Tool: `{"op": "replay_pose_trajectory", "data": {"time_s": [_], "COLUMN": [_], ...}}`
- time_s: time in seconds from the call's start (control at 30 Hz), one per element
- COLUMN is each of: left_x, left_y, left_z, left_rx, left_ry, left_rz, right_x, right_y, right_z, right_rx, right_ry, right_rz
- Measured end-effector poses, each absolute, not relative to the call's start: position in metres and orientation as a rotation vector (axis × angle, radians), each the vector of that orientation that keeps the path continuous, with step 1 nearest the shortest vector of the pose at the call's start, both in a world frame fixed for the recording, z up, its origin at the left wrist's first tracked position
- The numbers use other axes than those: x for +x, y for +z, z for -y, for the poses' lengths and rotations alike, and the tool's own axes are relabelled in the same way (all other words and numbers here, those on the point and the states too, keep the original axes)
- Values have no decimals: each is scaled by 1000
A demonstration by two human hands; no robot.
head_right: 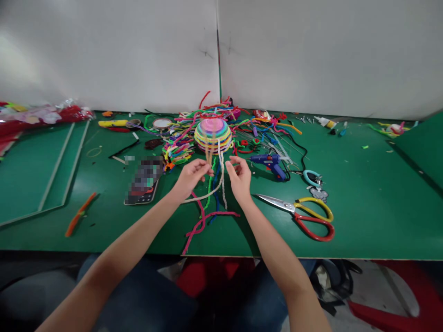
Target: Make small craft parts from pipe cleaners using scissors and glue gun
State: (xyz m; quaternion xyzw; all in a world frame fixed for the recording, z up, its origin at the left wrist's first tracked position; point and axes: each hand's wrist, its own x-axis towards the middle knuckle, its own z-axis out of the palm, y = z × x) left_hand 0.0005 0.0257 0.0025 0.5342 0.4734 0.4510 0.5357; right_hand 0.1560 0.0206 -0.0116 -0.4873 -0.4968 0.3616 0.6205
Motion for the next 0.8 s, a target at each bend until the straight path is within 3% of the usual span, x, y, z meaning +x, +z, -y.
{"op": "replay_pose_trajectory", "data": {"time_s": [0.23,0.8], "left_x": [-9,-3], "left_y": [7,6], "left_z": [-35,-24], "left_rx": [934,1587], "left_ry": [1308,1277], "left_rz": [-1132,-1227], "right_x": [156,152], "right_y": [-11,-11], "right_z": [-19,-14], "right_rx": [-1171,-1176], "right_ry": [779,765], "right_rz": [1157,1306]}}
